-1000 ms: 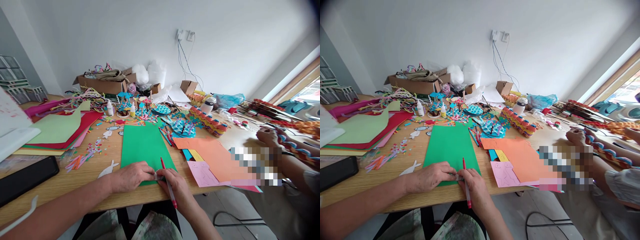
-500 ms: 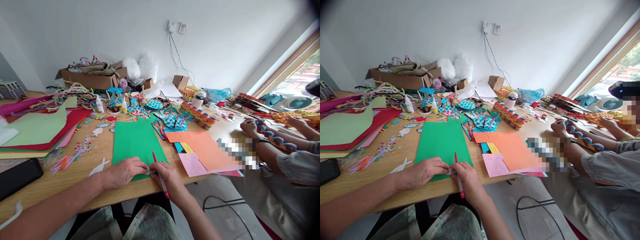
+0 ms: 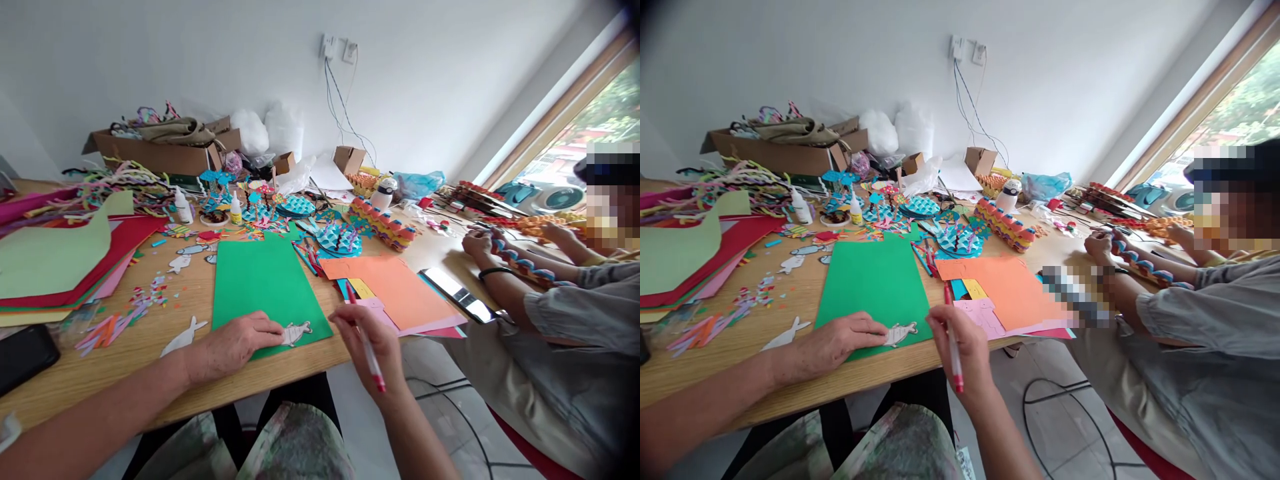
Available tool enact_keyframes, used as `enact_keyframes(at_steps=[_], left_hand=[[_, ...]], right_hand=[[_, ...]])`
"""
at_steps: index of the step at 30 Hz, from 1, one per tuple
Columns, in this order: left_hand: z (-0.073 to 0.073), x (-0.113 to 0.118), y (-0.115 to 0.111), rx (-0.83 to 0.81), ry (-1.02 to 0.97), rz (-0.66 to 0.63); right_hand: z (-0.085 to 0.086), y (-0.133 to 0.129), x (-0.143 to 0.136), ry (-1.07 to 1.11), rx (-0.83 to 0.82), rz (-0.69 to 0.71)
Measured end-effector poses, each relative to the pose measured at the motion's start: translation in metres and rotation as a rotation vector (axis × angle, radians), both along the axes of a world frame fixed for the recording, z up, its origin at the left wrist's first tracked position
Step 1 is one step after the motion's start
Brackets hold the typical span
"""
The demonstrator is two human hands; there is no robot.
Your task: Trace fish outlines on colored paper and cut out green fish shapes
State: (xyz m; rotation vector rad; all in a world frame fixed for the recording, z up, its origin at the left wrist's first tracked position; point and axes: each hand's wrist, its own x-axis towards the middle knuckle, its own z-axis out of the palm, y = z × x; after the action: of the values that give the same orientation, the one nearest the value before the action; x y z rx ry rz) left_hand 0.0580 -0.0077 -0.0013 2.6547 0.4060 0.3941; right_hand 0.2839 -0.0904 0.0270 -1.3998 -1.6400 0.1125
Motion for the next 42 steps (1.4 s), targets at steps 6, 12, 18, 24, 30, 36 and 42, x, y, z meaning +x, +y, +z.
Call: enact_keyframes(at_steps=[6, 12, 18, 24, 30, 36, 42], left_hand=[[-0.003, -0.001, 0.002, -0.018, -0.015, -0.008], [-0.003, -0.001, 0.002, 0.009, 0.007, -0.006], [0.017, 0.013, -0.007, 0.074, 0.158, 0.093], [0.020, 0.035, -0.008, 0.053, 0.294, 0.318], [0.015, 0.043, -0.004, -0.074, 0.311, 0.387], [0.024, 0.046, -0.008, -0.034, 0.323, 0.367], [0.035, 0.040, -0.004, -0.071, 0.319, 0.396]], right_hand=[[0.006, -0.008, 0.013, -0.139, 0.106, -0.084], [-0.015, 0.004, 0.005, -0.222, -0.047, 0.108], [-0.024, 0.011, -0.009, -0.262, -0.244, 0.244], [-0.028, 0.016, -0.008, -0.183, -0.337, 0.272], [-0.034, 0.018, -0.008, -0.104, -0.346, 0.267], [-0.031, 0.016, -0.009, -0.076, -0.364, 0.259], [-0.035, 0.015, -0.007, -0.020, -0.353, 0.189]])
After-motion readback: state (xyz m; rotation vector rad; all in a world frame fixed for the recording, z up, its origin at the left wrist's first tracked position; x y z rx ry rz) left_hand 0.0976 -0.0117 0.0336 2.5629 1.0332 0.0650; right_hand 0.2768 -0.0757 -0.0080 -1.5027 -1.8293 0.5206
